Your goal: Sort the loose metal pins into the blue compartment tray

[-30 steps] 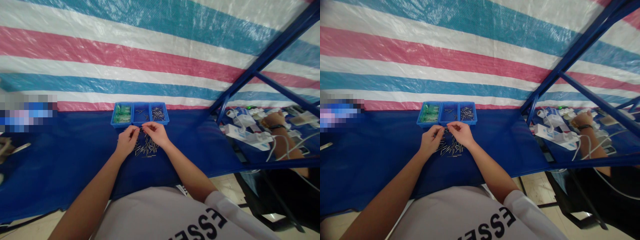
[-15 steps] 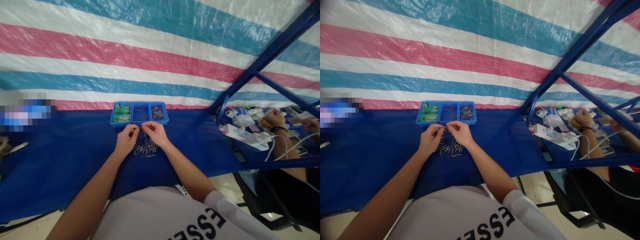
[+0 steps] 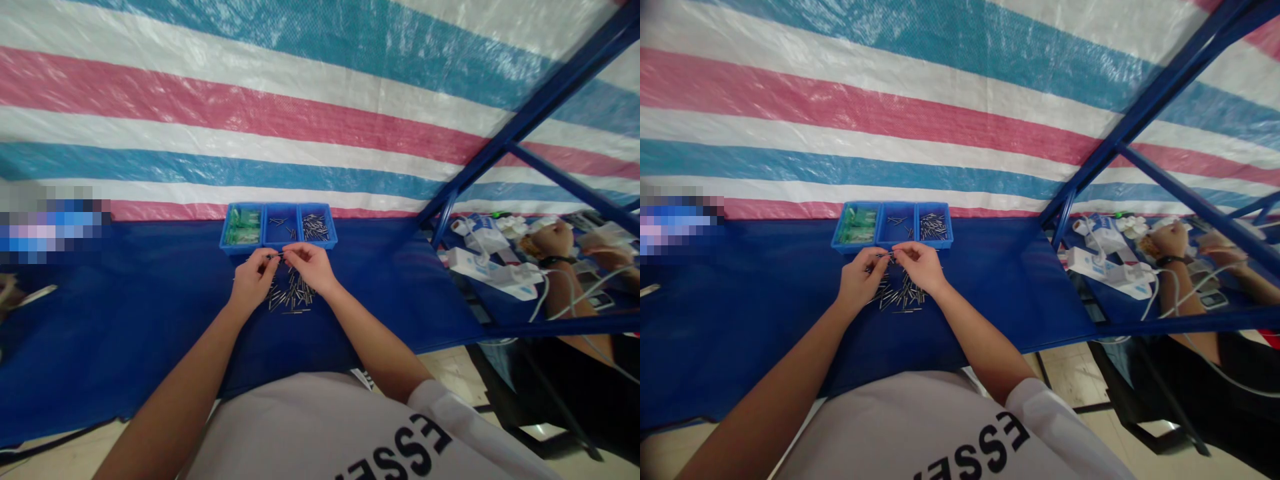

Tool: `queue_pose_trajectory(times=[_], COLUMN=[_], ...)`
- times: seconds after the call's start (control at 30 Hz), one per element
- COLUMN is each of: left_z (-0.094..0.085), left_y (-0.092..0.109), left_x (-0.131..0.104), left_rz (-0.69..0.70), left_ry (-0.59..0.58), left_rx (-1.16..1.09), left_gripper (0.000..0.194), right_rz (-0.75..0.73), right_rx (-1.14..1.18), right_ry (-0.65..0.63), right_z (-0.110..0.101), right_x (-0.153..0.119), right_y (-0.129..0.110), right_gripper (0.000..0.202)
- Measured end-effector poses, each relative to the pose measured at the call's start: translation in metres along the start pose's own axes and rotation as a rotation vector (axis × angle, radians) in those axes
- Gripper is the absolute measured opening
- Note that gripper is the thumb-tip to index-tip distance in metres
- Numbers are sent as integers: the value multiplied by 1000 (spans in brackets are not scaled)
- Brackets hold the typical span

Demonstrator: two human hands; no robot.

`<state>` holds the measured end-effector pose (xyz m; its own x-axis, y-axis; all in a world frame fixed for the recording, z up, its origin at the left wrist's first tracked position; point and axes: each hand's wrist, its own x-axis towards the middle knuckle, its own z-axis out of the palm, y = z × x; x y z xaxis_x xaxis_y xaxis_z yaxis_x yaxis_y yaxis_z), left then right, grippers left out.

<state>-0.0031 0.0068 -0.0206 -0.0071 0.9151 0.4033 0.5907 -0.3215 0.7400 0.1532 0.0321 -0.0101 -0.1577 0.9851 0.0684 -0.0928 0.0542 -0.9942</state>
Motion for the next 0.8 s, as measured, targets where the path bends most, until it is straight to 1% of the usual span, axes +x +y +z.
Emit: queue_pose_trajectory(times=[0.1, 0.23, 0.33, 0.53, 0.67, 0.8], left_z=[0, -4, -5, -3, -2, 0], left_y=[-1, 1, 2, 2, 1, 1], left_x=[0, 0, 1, 1, 1, 1], left_rz=[1, -16, -16, 35, 21, 12], left_ry=[3, -64, -75, -103, -82, -46], left_rx=[6, 19, 34, 26, 3, 13], left_gripper=[25, 30, 32, 32, 30, 29], right_rz=[0, -39, -67, -114, -120, -108], right_rx=[-17, -65, -85, -87, -180, -221], right_ry=[-14, -21, -11, -13, -18, -13], right_z=[1, 2, 2, 0, -1, 1], right_x=[-1, -2, -2, -3, -5, -5], right_y=[0, -1, 0, -3, -7, -6], right_gripper=[24, 23, 21, 21, 16, 17])
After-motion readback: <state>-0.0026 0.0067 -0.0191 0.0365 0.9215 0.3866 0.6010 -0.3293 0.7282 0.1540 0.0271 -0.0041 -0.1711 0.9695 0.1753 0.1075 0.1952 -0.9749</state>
